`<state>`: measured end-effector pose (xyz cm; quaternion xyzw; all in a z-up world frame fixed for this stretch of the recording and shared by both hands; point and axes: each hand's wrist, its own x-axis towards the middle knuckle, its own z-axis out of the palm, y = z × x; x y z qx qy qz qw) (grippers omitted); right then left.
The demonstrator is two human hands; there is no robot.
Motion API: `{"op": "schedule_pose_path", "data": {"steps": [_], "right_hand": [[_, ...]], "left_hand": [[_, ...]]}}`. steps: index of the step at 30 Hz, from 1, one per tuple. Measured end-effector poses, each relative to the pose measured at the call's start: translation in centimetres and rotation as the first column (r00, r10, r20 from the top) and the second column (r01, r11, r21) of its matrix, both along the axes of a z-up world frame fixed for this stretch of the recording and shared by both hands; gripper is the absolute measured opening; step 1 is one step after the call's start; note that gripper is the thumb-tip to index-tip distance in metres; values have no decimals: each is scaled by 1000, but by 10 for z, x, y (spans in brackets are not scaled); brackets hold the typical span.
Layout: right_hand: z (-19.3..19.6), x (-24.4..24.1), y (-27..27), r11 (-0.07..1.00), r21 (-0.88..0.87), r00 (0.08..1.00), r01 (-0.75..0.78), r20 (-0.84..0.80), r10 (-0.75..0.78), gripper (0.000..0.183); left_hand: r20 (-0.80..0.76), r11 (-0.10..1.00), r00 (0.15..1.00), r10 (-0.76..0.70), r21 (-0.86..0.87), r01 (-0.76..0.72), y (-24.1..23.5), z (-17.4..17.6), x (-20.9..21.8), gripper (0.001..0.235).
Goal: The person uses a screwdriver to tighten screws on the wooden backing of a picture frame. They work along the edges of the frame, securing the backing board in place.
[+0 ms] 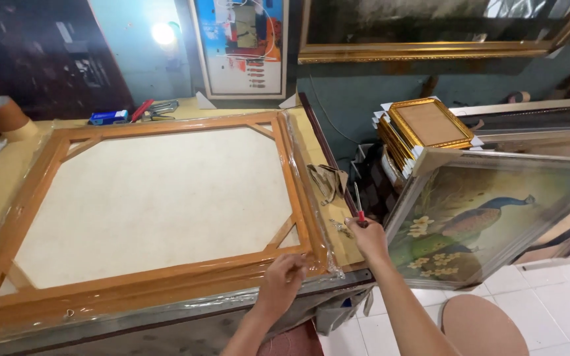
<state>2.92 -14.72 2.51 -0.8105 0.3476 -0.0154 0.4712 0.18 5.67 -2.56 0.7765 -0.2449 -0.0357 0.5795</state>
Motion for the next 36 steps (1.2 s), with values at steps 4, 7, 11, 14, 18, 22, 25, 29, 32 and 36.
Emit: {"op": "schedule_pose_path", "data": {"steps": [4,7,11,14,18,22,25,29,32,36], "right_hand": [[10,-11,52,999,7,994,-38,106,37,24],[13,-12,103,970,-57,971,-234,42,237,33],[7,-6,185,887,-75,889,-456,13,459,27],[22,-12,263,790,-63,792,-610,-43,608,22],[-6,-5,344,681,-164,696,-714,-57,716,23],[-2,-20,415,594,-220,616,-773,-42,786,17],[-12,-21,448,599,-311,652,-738,-102,751,21],[-9,-20,479,629,-367,714,-686,-168,680,21],[-9,-16,490,579,-462,710,-672,-180,681,25],[-11,-11,496,570,-461,713,-680,-232,662,25]], "left_hand": [[-227,975,966,124,-154,-161,59,-2,-29,46],[-346,973,932,105,-158,-168,126,4,-54,65],[-402,903,831,386,-22,-430,222,-22,-72,63],[-284,795,761,583,7,-606,296,-33,-87,57],[-104,704,697,710,89,-704,368,-29,-94,42],[220,685,697,683,137,-715,413,-34,-92,29],[192,688,779,597,376,-620,428,-24,-84,40],[246,706,853,460,483,-519,428,-4,-61,47],[123,723,945,304,615,-313,425,9,-51,49],[103,552,977,188,811,-192,423,3,-50,63]]}}
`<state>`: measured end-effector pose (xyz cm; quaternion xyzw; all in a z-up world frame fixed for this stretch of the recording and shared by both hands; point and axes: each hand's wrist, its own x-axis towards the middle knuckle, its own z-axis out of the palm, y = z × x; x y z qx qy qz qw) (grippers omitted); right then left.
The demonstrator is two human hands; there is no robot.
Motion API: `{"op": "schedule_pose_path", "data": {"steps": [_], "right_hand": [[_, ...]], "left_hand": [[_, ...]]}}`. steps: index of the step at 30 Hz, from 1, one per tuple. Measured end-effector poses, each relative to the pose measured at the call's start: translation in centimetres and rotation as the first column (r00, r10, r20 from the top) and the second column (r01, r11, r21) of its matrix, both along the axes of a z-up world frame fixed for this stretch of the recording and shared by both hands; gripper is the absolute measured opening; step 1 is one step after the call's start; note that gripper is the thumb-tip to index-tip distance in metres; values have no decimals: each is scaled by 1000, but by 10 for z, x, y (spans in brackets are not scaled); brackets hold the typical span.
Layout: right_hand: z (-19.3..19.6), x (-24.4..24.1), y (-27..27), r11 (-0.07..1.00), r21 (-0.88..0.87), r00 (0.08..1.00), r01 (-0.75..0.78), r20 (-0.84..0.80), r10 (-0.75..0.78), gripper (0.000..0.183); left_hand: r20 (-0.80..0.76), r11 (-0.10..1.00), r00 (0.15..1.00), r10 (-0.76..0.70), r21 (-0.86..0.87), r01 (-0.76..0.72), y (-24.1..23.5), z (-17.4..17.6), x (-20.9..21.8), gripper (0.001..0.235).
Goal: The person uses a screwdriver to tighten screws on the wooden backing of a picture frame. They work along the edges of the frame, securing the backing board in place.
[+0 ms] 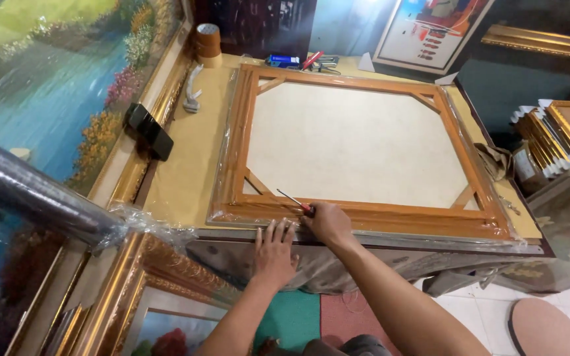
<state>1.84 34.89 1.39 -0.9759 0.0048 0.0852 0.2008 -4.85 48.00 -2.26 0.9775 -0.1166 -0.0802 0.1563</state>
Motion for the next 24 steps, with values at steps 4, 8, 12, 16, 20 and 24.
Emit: {"op": "schedule_pose_path", "data": {"steps": [4,8,12,16,20,24], "right_hand": [[-1,4,6,999,-23,999,32,-14,-32,22],[1,5,10,998,-11,998,54,-35,-54,24],[-7,7,0,936,263,971,234,-101,-214,22],[26,-3,-4,604,617,863,504,-341,-373,22],[21,-4,-41,539,642,834,545,-352,-425,27],[25,-21,-87,274,721,738,636,-464,-490,21]], "left_hand": [[-68,999,997,-33,6,33,5,4,-1,66],[-101,999,994,-40,-6,40,6,23,-5,68],[-298,993,954,-24,105,58,5,39,-2,67],[-194,995,981,-10,92,28,0,14,3,70],[-162,992,987,18,130,3,-11,5,7,74],[-224,984,968,111,164,-75,-30,14,9,77]]}}
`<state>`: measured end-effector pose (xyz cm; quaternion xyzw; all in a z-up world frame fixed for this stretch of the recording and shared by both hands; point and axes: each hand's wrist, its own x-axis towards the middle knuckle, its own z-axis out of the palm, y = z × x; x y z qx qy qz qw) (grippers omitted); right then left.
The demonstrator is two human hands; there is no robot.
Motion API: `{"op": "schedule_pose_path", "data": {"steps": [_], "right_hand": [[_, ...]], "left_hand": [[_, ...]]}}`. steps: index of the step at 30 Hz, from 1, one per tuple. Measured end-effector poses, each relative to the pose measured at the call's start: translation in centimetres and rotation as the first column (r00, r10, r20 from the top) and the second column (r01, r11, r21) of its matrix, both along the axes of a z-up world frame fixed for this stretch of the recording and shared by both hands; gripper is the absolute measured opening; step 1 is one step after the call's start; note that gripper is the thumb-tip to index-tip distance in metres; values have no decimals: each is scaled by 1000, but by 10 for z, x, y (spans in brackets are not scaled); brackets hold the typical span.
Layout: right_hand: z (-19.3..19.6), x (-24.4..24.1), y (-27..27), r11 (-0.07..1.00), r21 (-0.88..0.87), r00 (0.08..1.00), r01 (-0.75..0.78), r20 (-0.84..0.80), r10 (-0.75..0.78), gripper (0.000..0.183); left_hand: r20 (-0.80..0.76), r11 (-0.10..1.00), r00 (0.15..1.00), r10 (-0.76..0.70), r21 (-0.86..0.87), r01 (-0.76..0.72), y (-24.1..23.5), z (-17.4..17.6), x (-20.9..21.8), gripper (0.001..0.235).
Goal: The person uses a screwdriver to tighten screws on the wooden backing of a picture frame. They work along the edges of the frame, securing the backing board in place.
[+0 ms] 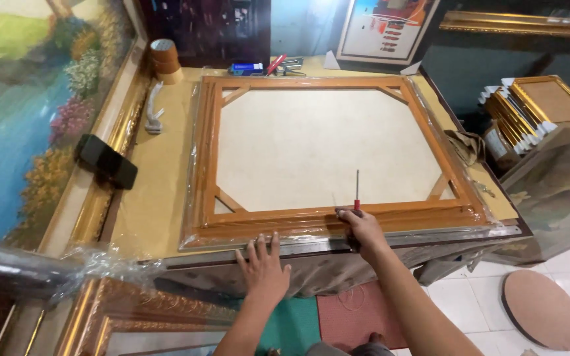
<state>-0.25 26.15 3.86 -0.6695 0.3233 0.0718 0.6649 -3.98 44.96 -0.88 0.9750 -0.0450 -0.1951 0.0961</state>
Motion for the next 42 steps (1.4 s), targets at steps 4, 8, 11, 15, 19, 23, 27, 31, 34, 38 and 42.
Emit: {"op": "schedule_pose_path", "data": {"steps": [4,8,11,15,19,23,27,31,34,38,42], "right_hand": [[-7,-14,-62,967,154,979,204,-7,-205,20],[-25,-19,-144,929,152,941,339,-61,-333,19],[-48,-20,-211,877,243,891,415,87,-445,18],[-40,-26,-285,866,96,866,492,54,-498,19],[-40,-26,-358,895,-35,890,445,126,-438,19],[-18,-7,-397,900,-241,929,364,23,-370,27],[-40,28,-438,818,-575,989,23,-104,-101,31],[-60,64,-455,625,-762,980,-171,-69,184,29],[-59,77,-449,496,-812,942,-309,-188,279,37],[-57,90,-447,420,-805,900,-419,-310,305,35],[-58,104,-450,503,-764,909,-404,-273,316,29]], "left_hand": [[322,999,946,19,-40,-6,-37,-40,1,73],[303,989,950,-72,-104,108,-113,-31,4,65],[350,952,924,-152,-198,232,-184,-28,11,59],[345,896,893,-288,-231,378,-285,-21,25,67],[129,834,868,-479,-241,496,-361,27,34,66],[301,794,831,-467,-270,544,-421,-5,53,66],[243,855,874,-422,-216,472,-451,-26,62,71],[-158,905,893,-422,-135,404,-451,33,55,78],[-122,899,894,-431,-146,413,-451,26,55,81],[-117,909,906,-406,-150,388,-453,29,54,80],[-190,913,898,-397,-180,365,-452,40,53,85]]}}
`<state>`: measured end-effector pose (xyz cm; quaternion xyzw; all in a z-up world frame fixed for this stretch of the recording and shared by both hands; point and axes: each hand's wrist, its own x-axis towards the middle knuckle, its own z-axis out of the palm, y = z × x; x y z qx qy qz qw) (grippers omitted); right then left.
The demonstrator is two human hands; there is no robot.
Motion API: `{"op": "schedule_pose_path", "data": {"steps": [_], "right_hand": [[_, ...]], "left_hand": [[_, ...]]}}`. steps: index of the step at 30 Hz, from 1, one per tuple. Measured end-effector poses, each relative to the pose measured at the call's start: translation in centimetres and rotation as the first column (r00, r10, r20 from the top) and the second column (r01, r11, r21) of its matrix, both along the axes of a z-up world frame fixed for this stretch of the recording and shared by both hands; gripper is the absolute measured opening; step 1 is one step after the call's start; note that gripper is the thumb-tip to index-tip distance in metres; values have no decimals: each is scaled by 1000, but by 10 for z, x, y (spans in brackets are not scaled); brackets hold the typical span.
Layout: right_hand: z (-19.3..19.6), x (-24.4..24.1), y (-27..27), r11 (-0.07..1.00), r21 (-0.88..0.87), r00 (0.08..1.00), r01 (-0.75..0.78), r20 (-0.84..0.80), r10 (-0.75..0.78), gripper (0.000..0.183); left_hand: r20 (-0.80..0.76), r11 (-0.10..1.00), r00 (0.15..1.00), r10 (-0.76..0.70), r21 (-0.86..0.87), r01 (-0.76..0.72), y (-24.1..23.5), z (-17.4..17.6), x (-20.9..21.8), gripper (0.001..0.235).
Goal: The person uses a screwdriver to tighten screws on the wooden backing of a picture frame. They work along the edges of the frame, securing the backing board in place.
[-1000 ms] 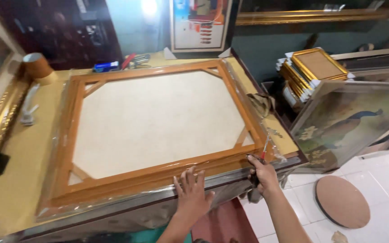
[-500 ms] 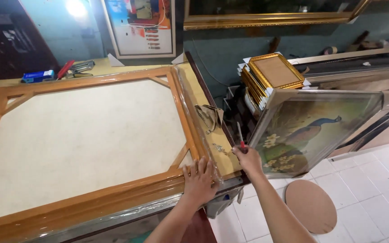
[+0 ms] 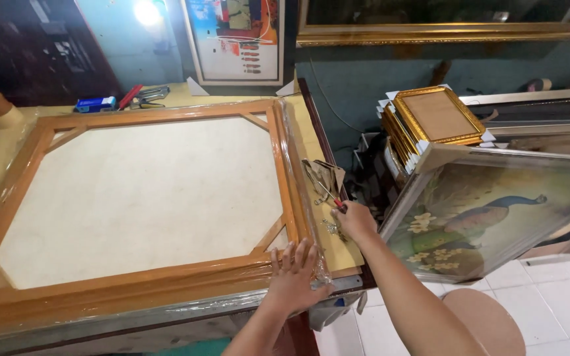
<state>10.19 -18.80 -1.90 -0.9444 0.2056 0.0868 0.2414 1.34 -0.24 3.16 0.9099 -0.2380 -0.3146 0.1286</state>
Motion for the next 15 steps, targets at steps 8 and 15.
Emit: {"op": "schedule_pose_path", "data": {"steps": [8,15], "right_hand": [[-23,30,-11,988,153,1000,29,-11,-28,39],[35,-31,3,802,468,897,372,40,-440,30]], "left_hand": [[-51,1000,999,2,6,-1,1,13,-1,84],[-61,982,998,29,-183,-40,11,-1,4,90]]}}
